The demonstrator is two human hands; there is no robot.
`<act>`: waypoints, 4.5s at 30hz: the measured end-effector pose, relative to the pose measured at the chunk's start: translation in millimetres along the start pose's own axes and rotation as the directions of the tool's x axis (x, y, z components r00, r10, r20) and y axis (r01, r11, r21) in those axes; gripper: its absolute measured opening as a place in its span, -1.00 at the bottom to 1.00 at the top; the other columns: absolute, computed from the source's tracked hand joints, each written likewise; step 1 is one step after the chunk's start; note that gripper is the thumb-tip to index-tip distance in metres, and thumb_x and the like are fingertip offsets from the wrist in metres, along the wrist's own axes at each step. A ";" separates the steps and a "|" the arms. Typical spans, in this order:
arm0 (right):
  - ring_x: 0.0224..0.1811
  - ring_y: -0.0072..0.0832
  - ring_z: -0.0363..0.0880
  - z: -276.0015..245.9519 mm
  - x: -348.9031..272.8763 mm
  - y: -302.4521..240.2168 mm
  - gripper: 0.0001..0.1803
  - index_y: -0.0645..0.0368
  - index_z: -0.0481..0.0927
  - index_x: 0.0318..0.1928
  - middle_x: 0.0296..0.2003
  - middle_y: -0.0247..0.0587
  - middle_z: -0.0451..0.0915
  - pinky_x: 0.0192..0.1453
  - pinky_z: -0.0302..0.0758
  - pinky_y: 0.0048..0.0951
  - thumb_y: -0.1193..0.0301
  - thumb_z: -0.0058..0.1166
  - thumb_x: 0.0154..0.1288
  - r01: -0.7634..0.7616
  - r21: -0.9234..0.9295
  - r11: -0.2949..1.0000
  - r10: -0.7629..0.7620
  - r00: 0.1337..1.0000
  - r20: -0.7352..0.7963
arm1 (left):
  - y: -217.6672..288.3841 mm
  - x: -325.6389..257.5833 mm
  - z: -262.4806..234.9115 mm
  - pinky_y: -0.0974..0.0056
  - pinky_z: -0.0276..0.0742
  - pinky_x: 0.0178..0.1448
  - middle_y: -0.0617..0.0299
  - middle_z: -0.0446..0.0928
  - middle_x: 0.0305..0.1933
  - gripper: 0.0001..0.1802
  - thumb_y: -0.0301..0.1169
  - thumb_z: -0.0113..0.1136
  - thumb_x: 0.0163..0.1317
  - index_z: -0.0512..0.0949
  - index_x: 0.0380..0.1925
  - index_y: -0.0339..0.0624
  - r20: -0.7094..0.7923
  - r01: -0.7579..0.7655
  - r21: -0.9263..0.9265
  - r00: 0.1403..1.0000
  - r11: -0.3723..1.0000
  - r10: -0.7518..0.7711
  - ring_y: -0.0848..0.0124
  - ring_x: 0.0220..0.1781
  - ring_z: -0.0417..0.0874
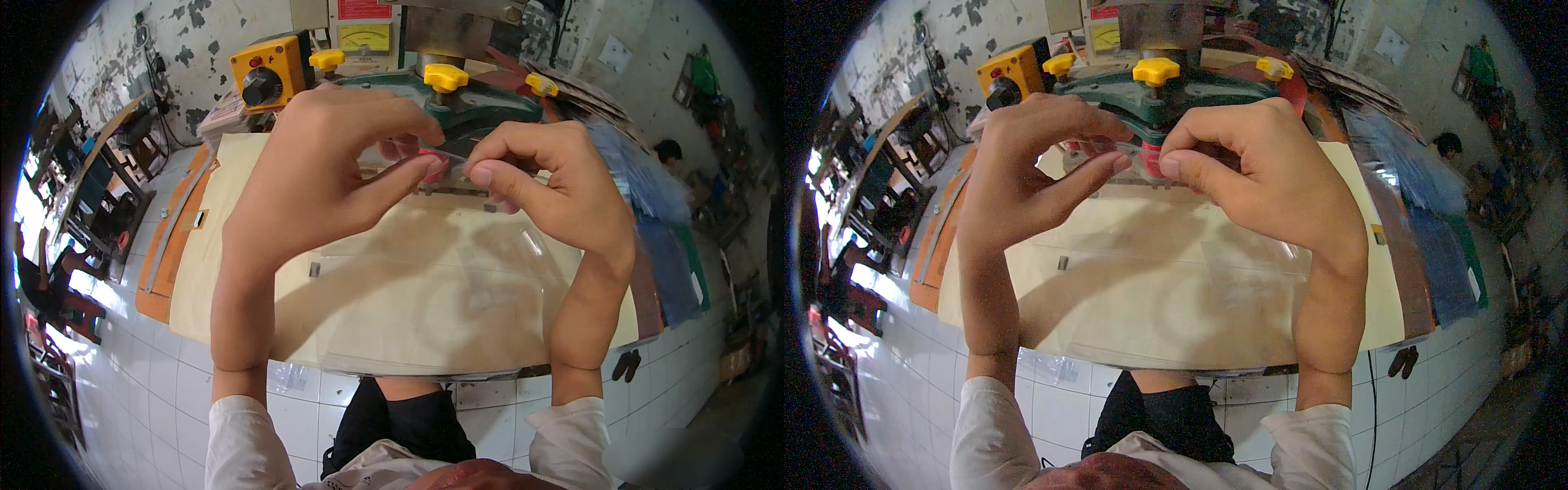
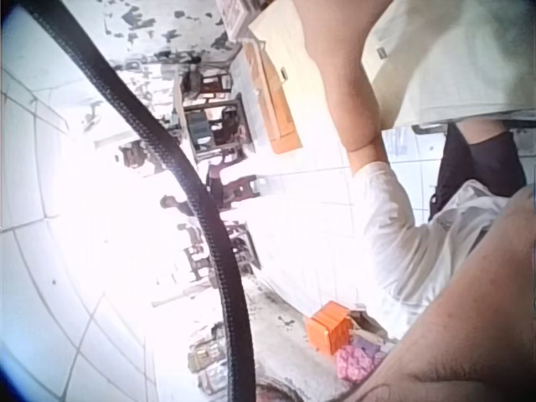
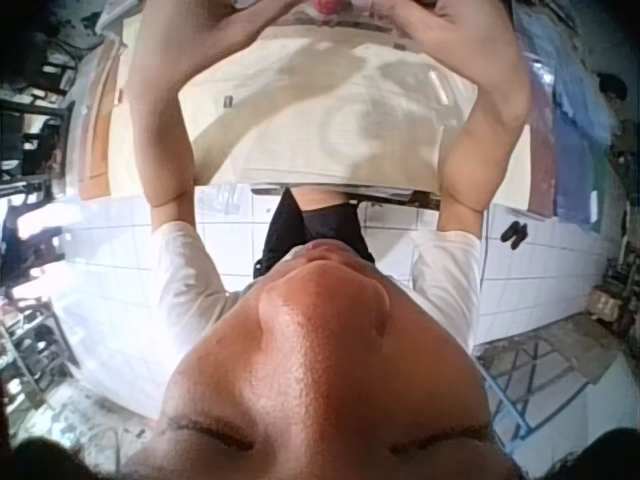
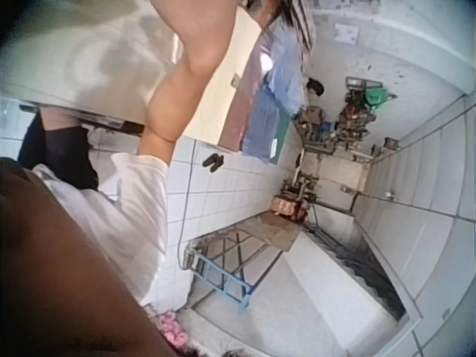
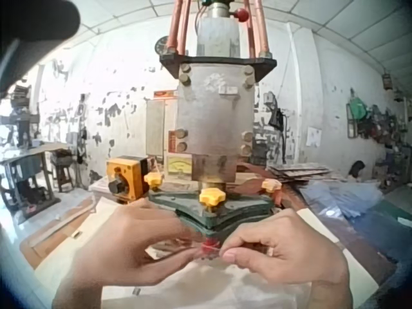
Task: The person aligns plastic sheets on a work surface, holds them flat under the heat press machine to seal them, and pulls apart the edges of the sealed plastic sheet by hand.
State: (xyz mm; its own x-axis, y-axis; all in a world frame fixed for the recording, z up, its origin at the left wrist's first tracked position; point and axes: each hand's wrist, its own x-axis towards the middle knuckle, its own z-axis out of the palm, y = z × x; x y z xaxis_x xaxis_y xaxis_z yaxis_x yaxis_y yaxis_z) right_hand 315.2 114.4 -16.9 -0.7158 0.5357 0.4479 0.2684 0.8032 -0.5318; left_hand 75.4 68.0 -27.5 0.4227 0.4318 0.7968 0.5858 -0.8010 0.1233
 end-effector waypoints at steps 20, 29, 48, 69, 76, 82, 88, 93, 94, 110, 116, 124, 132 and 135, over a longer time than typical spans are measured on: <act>-0.58 -0.50 0.53 5.7 2.5 -2.1 -0.87 0.33 0.67 -0.27 -0.56 -0.07 0.60 -0.45 0.42 -0.43 0.49 0.18 0.29 0.034 0.005 0.999 -0.034 0.997 -0.066 | 8.8 -1.8 16.6 0.29 0.37 -0.39 0.35 0.59 -0.34 -0.77 -0.45 0.46 -0.01 0.72 -0.29 0.01 0.000 -0.256 0.329 0.963 0.909 0.271 0.38 -0.44 0.52; -0.56 -0.42 0.56 8.6 4.2 3.4 -0.86 0.34 0.66 -0.27 -0.55 -0.05 0.61 -0.42 0.44 -0.40 0.49 0.16 0.25 0.050 0.026 0.998 -0.048 0.996 -0.069 | 8.5 -0.3 17.7 0.29 0.34 -0.37 0.33 0.59 -0.33 -0.67 -0.49 0.41 -0.17 0.69 -0.29 -0.02 0.069 -0.315 0.390 0.947 0.865 0.314 0.35 -0.45 0.48; -0.52 -0.67 0.48 7.8 3.9 -8.6 -0.89 0.33 0.68 -0.29 -0.53 -0.31 0.58 -0.41 0.39 -0.60 0.51 0.17 0.27 -0.009 0.161 0.987 0.004 0.999 0.033 | 21.7 -3.0 -4.6 0.40 0.43 -0.31 0.21 0.60 -0.48 -0.82 -0.42 0.39 0.20 0.64 -0.42 -0.33 0.172 0.262 -0.072 0.954 0.962 -0.247 0.50 -0.44 0.54; -0.47 -0.69 0.52 -4.8 0.4 2.1 -0.87 0.30 0.69 -0.29 -0.44 -0.36 0.64 -0.40 0.46 -0.61 0.45 0.24 0.31 -0.016 0.150 0.989 0.021 0.999 -0.031 | 10.0 -7.5 -19.8 0.38 0.54 -0.12 0.18 0.61 -0.28 -0.86 -0.49 0.38 0.23 0.63 -0.37 -0.35 0.100 0.292 -0.135 0.955 0.947 -0.281 0.46 -0.22 0.65; -0.46 -0.71 0.50 4.0 2.7 2.5 -0.86 0.29 0.69 -0.27 -0.44 -0.37 0.64 -0.41 0.45 -0.63 0.44 0.23 0.33 -0.011 0.129 0.992 0.016 0.999 -0.039 | 9.3 -6.7 -13.0 0.35 0.56 -0.15 0.15 0.70 -0.32 -0.84 -0.44 0.40 0.23 0.68 -0.32 -0.33 0.132 0.221 -0.059 0.968 0.974 -0.212 0.41 -0.28 0.68; -0.43 -0.78 0.51 12.1 5.0 -0.9 -0.90 0.31 0.71 -0.22 -0.50 -0.40 0.64 -0.36 0.44 -0.65 0.52 0.22 0.32 0.005 0.143 0.990 -0.001 1.000 -0.031 | 13.6 -8.7 -2.0 0.31 0.56 -0.22 0.12 0.71 -0.34 -0.84 -0.41 0.40 0.23 0.71 -0.29 -0.30 0.179 0.235 -0.081 0.960 0.969 -0.218 0.33 -0.34 0.69; -0.41 -0.79 0.53 11.2 6.3 -0.9 -0.89 0.31 0.70 -0.22 -0.49 -0.36 0.66 -0.35 0.46 -0.65 0.52 0.24 0.30 0.025 0.120 0.992 -0.019 0.998 -0.051 | 13.8 -6.9 -1.5 0.30 0.57 -0.24 0.07 0.68 -0.37 -0.87 -0.44 0.37 0.23 0.69 -0.34 -0.31 0.152 0.262 -0.069 0.956 0.962 -0.250 0.27 -0.36 0.69; -0.41 -0.78 0.53 -3.7 -0.2 1.1 -0.89 0.31 0.71 -0.21 -0.47 -0.37 0.67 -0.33 0.47 -0.64 0.50 0.24 0.31 -0.032 0.099 0.995 0.038 0.997 -0.067 | 7.3 -6.0 -6.4 0.30 0.57 -0.24 0.06 0.64 -0.42 -0.87 -0.47 0.38 0.21 0.67 -0.38 -0.35 0.149 0.187 0.013 0.971 0.982 -0.186 0.27 -0.37 0.68; -0.41 -0.78 0.53 -7.3 -1.7 0.2 -0.88 0.30 0.71 -0.21 -0.47 -0.39 0.67 -0.33 0.47 -0.63 0.50 0.23 0.32 -0.045 0.093 0.995 0.051 0.997 -0.056 | 6.9 -5.7 -6.8 0.31 0.57 -0.24 0.06 0.63 -0.43 -0.87 -0.48 0.38 0.21 0.66 -0.39 -0.36 0.136 0.193 -0.019 0.972 0.981 -0.189 0.28 -0.37 0.67; -0.43 -0.79 0.48 -0.1 -0.1 -1.6 -0.89 0.30 0.71 -0.20 -0.48 -0.41 0.66 -0.36 0.44 -0.65 0.50 0.24 0.32 0.043 0.052 0.998 -0.039 0.997 -0.071 | 13.2 -6.7 -7.6 0.30 0.60 -0.19 0.07 0.71 -0.38 -0.84 -0.44 0.36 0.24 0.70 -0.31 -0.36 0.177 0.302 -0.091 0.943 0.949 -0.283 0.35 -0.37 0.70; -0.51 -0.70 0.51 6.3 3.1 0.1 -0.91 0.33 0.70 -0.25 -0.48 -0.32 0.64 -0.40 0.42 -0.63 0.53 0.24 0.30 0.051 0.076 0.996 -0.049 0.998 -0.027 | 15.3 -3.3 1.9 0.33 0.61 -0.25 0.08 0.70 -0.41 -0.82 -0.40 0.38 0.25 0.70 -0.31 -0.34 0.219 0.351 -0.160 0.924 0.922 -0.314 0.36 -0.41 0.71; -0.46 -0.67 0.53 -6.3 -3.0 1.1 -0.89 0.34 0.70 -0.22 -0.45 -0.31 0.65 -0.33 0.47 -0.60 0.53 0.21 0.31 0.023 -0.021 1.000 -0.024 0.996 -0.089 | 6.2 -5.7 -3.9 0.34 0.60 -0.29 0.10 0.68 -0.47 -0.82 -0.39 0.39 0.24 0.69 -0.37 -0.33 0.182 0.296 -0.081 0.943 0.952 -0.278 0.37 -0.47 0.69; -0.36 -0.64 0.57 -10.5 -4.9 1.1 -0.88 0.35 0.70 -0.18 -0.30 -0.25 0.68 -0.26 0.52 -0.58 0.60 0.20 0.28 0.136 -0.037 0.990 -0.139 0.984 -0.115 | 7.7 -4.2 -8.4 0.35 0.61 -0.27 0.13 0.66 -0.50 -0.81 -0.41 0.34 0.25 0.67 -0.40 -0.36 0.223 0.370 -0.078 0.911 0.926 -0.346 0.41 -0.45 0.69; -0.33 -0.72 0.53 -6.7 -4.3 0.6 -0.86 0.32 0.70 -0.16 -0.37 -0.31 0.68 -0.22 0.48 -0.60 0.58 0.20 0.27 0.048 0.039 0.998 -0.041 0.988 -0.150 | 6.3 -4.5 -5.6 0.35 0.61 -0.27 0.13 0.66 -0.50 -0.82 -0.43 0.31 0.25 0.66 -0.39 -0.37 0.203 0.348 -0.059 0.922 0.936 -0.330 0.44 -0.43 0.69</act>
State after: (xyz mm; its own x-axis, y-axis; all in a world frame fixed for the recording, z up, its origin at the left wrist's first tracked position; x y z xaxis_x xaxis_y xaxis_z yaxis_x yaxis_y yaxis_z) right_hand 322.8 114.4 -14.3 -0.6212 0.5350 0.5726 0.2083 0.8171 -0.5376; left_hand 73.4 58.6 -27.1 0.3369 0.7464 0.5738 0.6543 -0.6239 0.4274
